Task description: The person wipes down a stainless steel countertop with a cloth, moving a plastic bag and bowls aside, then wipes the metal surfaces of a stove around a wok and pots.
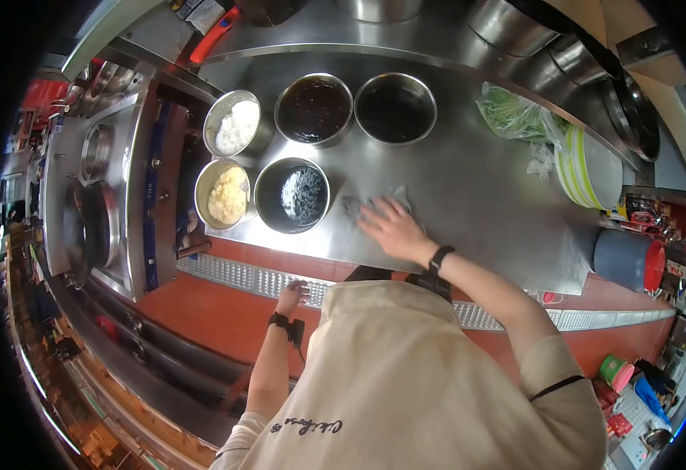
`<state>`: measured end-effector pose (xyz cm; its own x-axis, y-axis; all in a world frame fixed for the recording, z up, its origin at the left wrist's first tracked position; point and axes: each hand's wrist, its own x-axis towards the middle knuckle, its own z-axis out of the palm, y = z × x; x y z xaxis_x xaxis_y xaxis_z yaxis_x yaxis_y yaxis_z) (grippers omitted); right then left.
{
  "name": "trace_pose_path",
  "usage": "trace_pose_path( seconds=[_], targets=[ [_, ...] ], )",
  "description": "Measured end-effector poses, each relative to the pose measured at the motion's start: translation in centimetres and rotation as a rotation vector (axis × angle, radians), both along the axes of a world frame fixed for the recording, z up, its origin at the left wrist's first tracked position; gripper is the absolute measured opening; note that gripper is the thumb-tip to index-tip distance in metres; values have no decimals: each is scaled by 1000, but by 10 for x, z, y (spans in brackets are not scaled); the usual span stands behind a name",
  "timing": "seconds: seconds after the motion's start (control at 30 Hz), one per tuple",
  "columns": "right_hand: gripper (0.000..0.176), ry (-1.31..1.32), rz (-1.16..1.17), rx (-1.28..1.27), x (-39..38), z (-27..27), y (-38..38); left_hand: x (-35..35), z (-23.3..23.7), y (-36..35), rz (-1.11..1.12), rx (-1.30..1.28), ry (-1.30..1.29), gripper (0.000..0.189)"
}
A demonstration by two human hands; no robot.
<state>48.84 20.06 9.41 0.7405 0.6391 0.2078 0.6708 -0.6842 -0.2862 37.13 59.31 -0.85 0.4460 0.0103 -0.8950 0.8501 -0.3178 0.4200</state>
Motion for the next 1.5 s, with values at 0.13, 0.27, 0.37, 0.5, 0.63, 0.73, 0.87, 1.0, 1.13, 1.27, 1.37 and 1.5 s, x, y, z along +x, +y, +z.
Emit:
trace_pose_path(
  seconds=[0.13,0.27,0.37,0.5,0.63,0.73,0.87,1.0,1.13,1.27,1.37,1.5],
  targets=[
    [45,-19,-285,66,81,-1,31,-5,18,1,42,13,-33,35],
    [45,34,-351,155,112,-3,46,-31,25,10,24,58,25,33],
    [51,75,-241,99,91,-4,27,-61,21,18,86,47,64,33],
    [55,106,-71,-50,13,-13,35,-93,11,10,132,51,95,29],
    [51,61,138,7,-48,-3,42,-89,-1,-9,103,17,147,28],
    [41,88,234,77,-58,11,16,-61,-3,-32,-9,-3,96,30],
    [36,71,-71,173,-47,-1,-38,-22,-1,-82,-123,-16,-9,32],
    [37,40,-563,139,-53,11,-150,-20,17,-148,-224,-20,-117,32],
    [40,-47,-919,-44,-131,12,-281,-40,12,-192,-356,-44,-75,30],
    [53,-109,-1257,-12,-247,-17,-427,-52,9,-224,-400,-6,56,31],
    [52,-108,-1420,47,-299,-23,-484,-54,9,-222,-416,-83,7,31],
    [52,-137,-1414,21,-300,-31,-481,-55,29,-220,-391,-41,-62,30]
  ],
)
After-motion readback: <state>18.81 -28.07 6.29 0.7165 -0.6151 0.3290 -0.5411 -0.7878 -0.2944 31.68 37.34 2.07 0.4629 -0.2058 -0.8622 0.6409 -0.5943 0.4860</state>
